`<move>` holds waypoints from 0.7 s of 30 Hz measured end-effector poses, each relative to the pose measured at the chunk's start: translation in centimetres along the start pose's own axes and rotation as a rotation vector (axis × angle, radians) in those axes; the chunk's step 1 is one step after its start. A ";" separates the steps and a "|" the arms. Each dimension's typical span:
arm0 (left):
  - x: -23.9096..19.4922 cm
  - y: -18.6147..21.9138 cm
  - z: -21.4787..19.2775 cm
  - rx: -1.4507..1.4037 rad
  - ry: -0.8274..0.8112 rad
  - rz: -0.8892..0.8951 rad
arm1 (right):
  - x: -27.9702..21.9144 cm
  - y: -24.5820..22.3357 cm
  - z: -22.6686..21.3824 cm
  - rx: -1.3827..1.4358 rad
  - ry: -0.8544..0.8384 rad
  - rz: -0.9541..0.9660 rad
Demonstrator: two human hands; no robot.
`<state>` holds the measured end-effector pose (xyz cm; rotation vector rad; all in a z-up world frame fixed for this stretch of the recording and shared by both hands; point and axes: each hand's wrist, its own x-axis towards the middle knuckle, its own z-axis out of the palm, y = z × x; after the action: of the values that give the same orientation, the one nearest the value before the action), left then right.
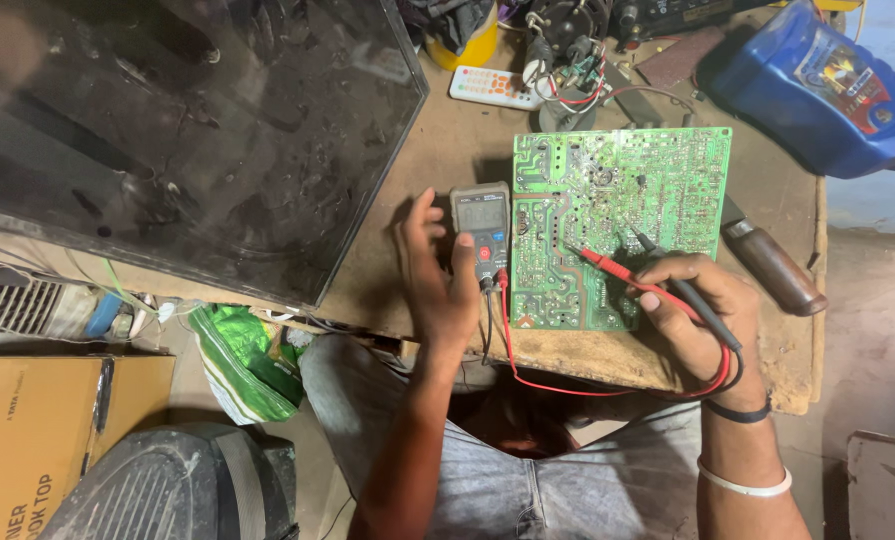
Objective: The person uses a multimeter to test various points on a green circuit board. They hold the red and black probes against different components and traces, reading the multimeter display throughout the process.
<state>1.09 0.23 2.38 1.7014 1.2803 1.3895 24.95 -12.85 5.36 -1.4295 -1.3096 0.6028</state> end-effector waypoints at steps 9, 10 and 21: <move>-3.2 6.7 1.2 0.285 -0.221 0.641 | 0.4 0.0 -0.2 0.017 -0.061 -0.117; -3.2 7.1 1.7 0.269 -0.313 0.657 | 0.3 -0.1 -0.2 0.016 -0.084 -0.132; -2.0 6.7 4.0 0.158 -0.040 0.385 | -0.1 1.1 0.5 0.541 0.096 -0.084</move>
<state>6.92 -3.50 6.40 2.1594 1.1037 1.4857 24.94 -12.63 4.21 -0.9421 -1.0221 0.7530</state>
